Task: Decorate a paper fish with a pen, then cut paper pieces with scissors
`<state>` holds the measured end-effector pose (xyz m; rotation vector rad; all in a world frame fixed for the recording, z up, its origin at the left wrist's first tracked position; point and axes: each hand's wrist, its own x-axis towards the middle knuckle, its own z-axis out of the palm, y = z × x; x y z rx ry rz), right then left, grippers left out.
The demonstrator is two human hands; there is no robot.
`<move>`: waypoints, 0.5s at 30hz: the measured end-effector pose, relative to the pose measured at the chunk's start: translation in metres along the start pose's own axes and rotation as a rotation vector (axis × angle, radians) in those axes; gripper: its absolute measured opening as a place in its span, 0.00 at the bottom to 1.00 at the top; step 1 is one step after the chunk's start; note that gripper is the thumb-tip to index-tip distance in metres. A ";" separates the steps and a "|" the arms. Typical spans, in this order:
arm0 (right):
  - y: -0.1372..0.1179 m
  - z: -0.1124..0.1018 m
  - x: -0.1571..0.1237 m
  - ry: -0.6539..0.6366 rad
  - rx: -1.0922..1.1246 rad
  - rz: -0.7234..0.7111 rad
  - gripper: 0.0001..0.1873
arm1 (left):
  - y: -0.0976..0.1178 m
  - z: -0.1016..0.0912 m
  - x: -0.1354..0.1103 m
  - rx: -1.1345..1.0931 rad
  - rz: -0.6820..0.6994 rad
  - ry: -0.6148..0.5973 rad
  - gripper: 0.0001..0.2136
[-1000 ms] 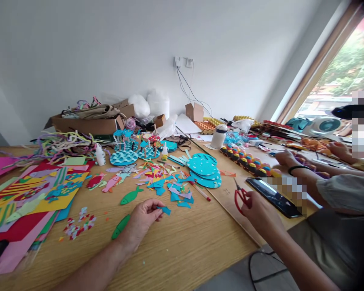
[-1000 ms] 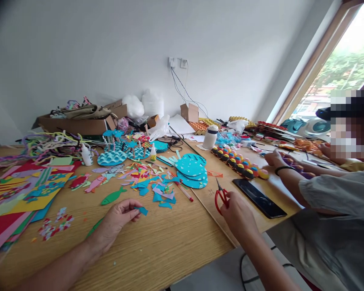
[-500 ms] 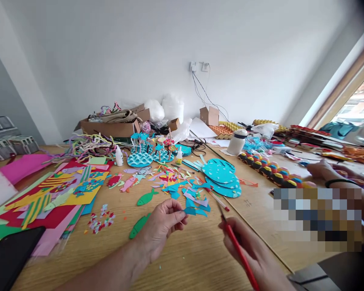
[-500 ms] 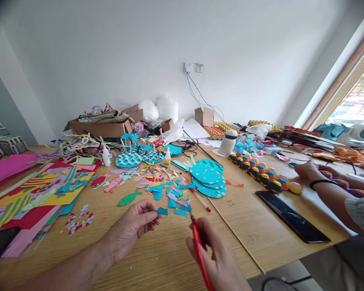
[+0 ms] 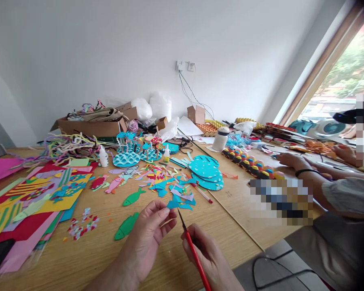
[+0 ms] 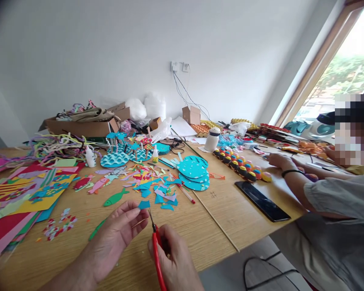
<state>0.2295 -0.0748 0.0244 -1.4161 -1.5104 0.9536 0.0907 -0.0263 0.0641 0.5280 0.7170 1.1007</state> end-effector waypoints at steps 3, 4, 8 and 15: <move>-0.003 0.005 0.002 0.040 0.027 0.018 0.17 | -0.005 -0.001 0.000 -0.021 0.000 -0.006 0.10; -0.005 0.007 0.003 0.042 0.035 0.027 0.17 | -0.006 -0.001 0.001 -0.023 0.004 -0.015 0.09; -0.010 0.010 0.006 0.057 0.070 0.042 0.16 | -0.010 -0.001 0.003 -0.017 0.016 -0.049 0.08; -0.014 0.011 0.010 0.077 0.078 0.031 0.22 | -0.014 0.002 0.001 -0.012 0.013 -0.060 0.09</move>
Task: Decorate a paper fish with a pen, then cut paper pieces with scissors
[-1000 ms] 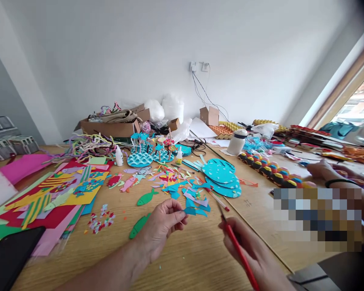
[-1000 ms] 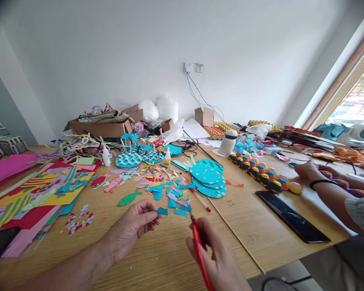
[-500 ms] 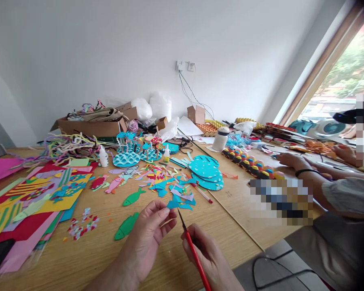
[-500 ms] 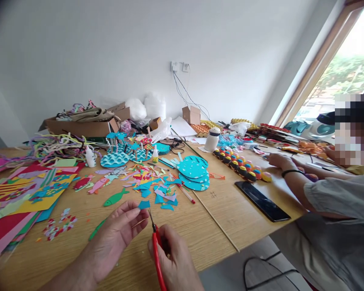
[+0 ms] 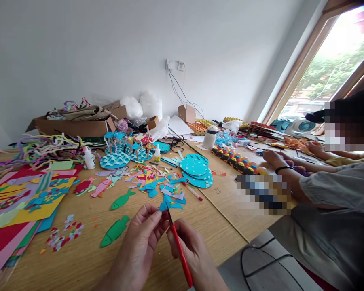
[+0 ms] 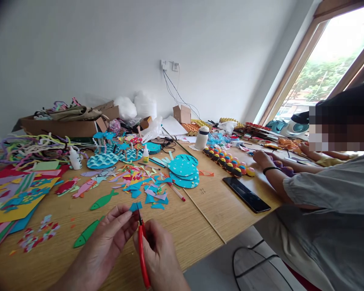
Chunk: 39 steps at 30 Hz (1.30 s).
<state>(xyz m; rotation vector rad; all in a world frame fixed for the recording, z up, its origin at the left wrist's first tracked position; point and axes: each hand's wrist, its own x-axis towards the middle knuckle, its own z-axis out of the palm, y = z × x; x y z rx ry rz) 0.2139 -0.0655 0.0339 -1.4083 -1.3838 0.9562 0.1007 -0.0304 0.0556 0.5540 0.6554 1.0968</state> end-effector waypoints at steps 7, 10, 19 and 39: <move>-0.002 0.000 0.001 0.003 -0.023 0.028 0.22 | -0.001 0.003 0.000 -0.004 -0.004 0.024 0.11; 0.000 0.001 0.001 0.024 0.001 0.027 0.21 | -0.001 0.004 0.000 -0.003 0.002 0.017 0.10; 0.004 0.002 0.001 0.037 0.011 0.030 0.17 | 0.000 -0.001 -0.003 0.027 0.005 0.004 0.08; 0.005 -0.003 -0.005 0.030 -0.102 0.045 0.13 | 0.002 -0.010 -0.003 0.046 -0.022 0.046 0.10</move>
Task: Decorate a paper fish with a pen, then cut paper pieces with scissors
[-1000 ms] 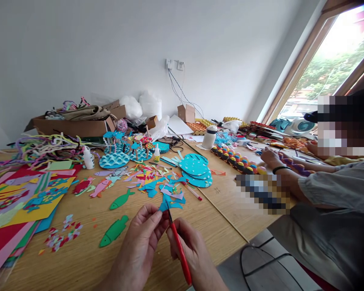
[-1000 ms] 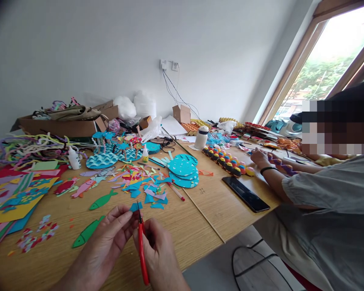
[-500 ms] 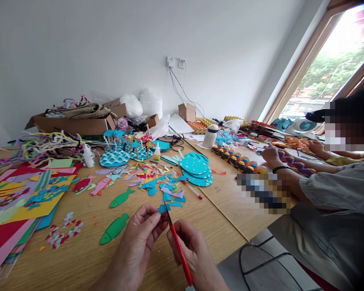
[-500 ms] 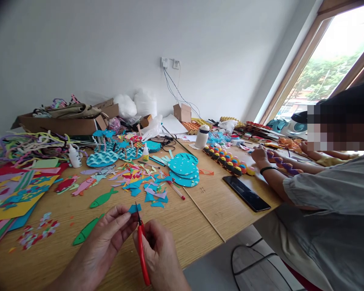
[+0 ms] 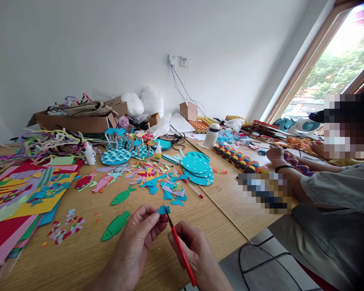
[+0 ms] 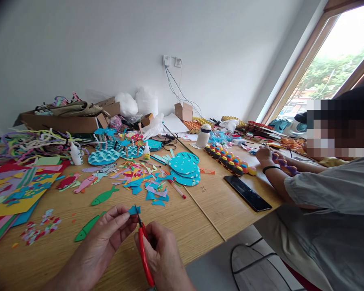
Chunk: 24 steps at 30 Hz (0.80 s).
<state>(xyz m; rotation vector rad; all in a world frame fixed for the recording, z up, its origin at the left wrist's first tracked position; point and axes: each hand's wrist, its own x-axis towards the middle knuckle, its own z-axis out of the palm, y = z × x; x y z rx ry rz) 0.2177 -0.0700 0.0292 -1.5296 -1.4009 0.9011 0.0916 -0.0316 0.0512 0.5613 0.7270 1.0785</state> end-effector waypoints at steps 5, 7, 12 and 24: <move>-0.003 -0.002 -0.002 -0.020 -0.034 0.011 0.13 | 0.000 -0.002 0.000 0.016 0.011 0.004 0.09; -0.004 -0.002 -0.002 -0.022 -0.047 0.017 0.13 | 0.000 -0.004 0.001 0.023 0.014 -0.001 0.08; -0.004 -0.003 -0.002 -0.026 -0.092 0.012 0.13 | -0.001 -0.006 0.002 0.026 0.014 -0.002 0.08; -0.002 -0.002 -0.005 -0.047 -0.067 0.010 0.14 | 0.002 -0.008 0.001 0.074 0.026 -0.011 0.07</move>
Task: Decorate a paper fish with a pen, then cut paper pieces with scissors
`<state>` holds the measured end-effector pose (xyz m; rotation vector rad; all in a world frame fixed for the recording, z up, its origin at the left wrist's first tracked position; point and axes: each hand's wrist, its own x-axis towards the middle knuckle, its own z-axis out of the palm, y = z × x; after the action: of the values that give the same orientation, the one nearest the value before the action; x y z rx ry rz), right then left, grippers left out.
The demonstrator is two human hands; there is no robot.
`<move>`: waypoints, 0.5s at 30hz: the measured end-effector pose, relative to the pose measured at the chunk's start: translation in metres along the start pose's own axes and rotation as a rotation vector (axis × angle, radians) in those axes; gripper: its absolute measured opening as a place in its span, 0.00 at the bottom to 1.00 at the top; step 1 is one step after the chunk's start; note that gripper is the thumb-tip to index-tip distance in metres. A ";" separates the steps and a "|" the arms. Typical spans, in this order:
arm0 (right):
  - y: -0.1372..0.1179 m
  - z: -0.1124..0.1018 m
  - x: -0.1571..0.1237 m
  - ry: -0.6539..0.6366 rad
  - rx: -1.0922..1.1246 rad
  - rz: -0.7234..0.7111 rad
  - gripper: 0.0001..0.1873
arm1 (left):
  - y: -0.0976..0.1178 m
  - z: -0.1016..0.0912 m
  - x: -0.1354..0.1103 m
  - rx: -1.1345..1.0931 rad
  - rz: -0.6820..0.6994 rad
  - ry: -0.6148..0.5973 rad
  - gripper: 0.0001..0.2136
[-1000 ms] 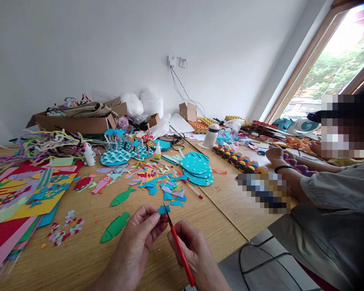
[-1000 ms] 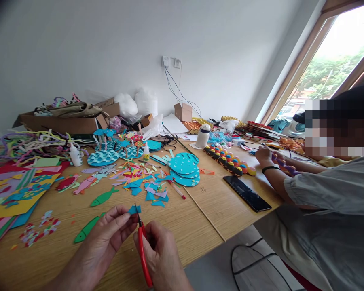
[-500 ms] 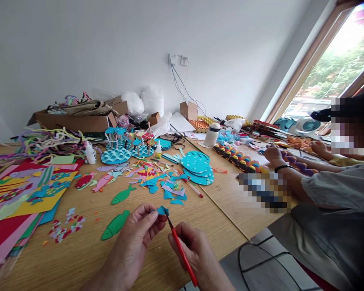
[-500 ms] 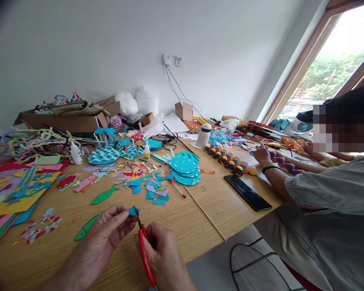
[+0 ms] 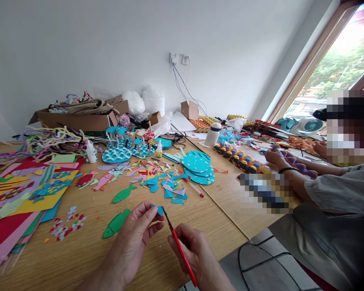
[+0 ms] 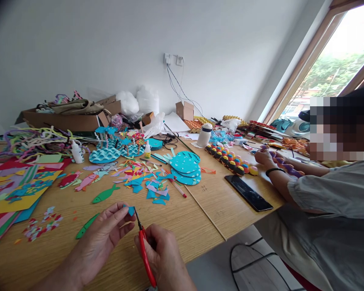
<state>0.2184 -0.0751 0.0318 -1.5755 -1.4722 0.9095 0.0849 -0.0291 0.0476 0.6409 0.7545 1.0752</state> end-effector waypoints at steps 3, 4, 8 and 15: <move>0.002 0.001 0.000 0.012 -0.004 -0.012 0.15 | -0.003 0.001 -0.002 0.083 -0.023 -0.036 0.07; 0.003 0.002 0.000 0.011 -0.006 -0.015 0.15 | -0.004 0.002 -0.002 0.111 -0.024 -0.040 0.07; 0.004 0.002 0.000 -0.009 0.005 -0.024 0.17 | -0.004 0.004 -0.002 0.148 -0.021 -0.026 0.08; 0.002 -0.003 -0.002 -0.096 0.074 -0.053 0.17 | -0.002 0.005 -0.001 0.188 -0.038 -0.073 0.08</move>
<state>0.2220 -0.0775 0.0318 -1.4500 -1.5218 1.0092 0.0899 -0.0310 0.0496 0.8182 0.8067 0.9485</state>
